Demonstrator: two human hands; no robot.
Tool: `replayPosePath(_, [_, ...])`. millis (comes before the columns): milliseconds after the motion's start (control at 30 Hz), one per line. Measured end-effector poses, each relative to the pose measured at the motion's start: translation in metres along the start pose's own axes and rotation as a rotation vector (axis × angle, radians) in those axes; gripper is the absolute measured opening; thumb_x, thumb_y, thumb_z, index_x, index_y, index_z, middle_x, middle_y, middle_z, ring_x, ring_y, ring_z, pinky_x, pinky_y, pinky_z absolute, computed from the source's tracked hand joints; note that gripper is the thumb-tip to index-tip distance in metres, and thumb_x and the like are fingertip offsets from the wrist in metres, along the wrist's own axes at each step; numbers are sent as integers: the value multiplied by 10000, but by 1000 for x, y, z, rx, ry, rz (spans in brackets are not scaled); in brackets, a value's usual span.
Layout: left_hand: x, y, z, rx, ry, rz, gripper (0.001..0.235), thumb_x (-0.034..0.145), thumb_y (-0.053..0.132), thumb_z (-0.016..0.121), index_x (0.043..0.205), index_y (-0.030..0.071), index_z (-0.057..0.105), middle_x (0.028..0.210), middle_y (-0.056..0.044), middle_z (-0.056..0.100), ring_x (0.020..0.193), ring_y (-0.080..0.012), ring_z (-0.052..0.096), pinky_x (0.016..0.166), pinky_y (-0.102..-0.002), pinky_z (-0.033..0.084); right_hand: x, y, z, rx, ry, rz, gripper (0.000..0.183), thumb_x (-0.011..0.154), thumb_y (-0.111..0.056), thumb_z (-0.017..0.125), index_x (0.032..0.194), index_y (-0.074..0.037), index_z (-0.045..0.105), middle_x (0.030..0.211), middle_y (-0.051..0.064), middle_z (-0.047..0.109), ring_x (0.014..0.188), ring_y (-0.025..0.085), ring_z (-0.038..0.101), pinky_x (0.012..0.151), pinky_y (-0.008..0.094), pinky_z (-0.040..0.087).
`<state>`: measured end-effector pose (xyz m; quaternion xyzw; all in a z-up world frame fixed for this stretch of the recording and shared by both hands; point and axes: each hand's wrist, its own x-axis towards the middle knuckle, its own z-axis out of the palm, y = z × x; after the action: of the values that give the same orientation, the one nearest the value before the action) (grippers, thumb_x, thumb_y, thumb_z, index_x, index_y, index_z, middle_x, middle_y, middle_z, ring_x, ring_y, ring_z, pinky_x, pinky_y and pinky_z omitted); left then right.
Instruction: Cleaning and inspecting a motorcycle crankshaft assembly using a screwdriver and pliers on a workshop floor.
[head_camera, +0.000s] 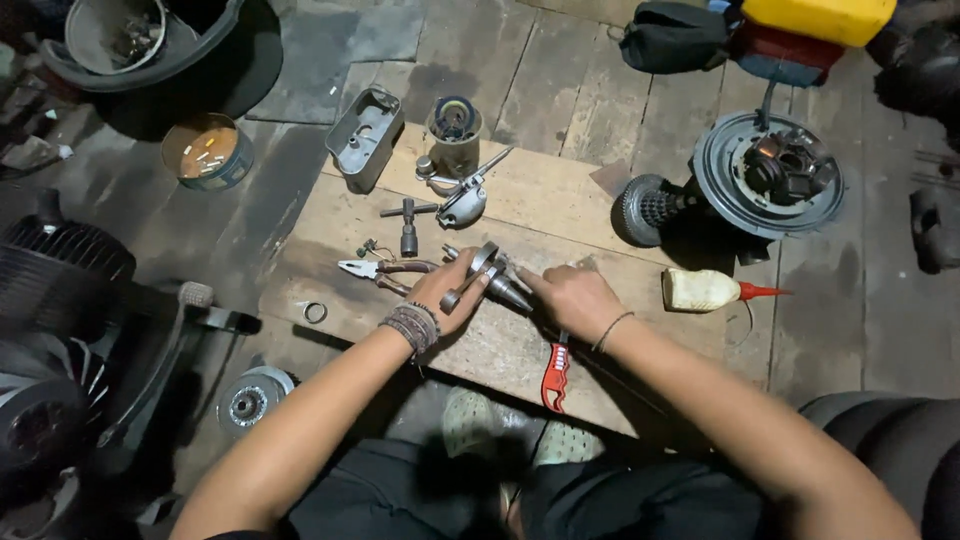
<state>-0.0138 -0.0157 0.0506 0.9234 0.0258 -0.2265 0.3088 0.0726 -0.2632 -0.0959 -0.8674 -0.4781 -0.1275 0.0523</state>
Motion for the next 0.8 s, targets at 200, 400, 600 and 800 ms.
replayPosePath(200, [0,-1,1,31,26,31,551,1058,414,319,1493,77,312,1316,-269,591,1110,-416,669,909,-538,594,25,-3,-75,-73,109,38,429,875,-268,553,1296,-287,632,690,-15,579,662,210,655,559,378,553])
replayPosePath(400, [6,-4,4,41,16,35,500,1063,398,309,1464,100,315,1241,-263,619,1023,-407,697,842,-528,605,13,11,-45,-165,63,-12,361,901,-216,506,1221,-269,666,697,-8,601,657,203,652,548,351,537])
replayPosePath(600, [9,-13,7,71,9,54,508,1055,412,292,1473,125,288,1206,-256,632,1002,-406,706,815,-522,607,5,-3,-38,-34,48,-86,352,964,-227,460,1284,-241,606,733,19,610,688,229,675,556,379,550])
replayPosePath(800, [9,-9,5,81,22,60,478,1052,359,326,1460,110,309,1205,-259,634,986,-409,708,810,-520,605,16,3,-57,-127,83,-58,311,948,-233,493,1230,-235,624,717,-2,580,679,210,651,560,358,538])
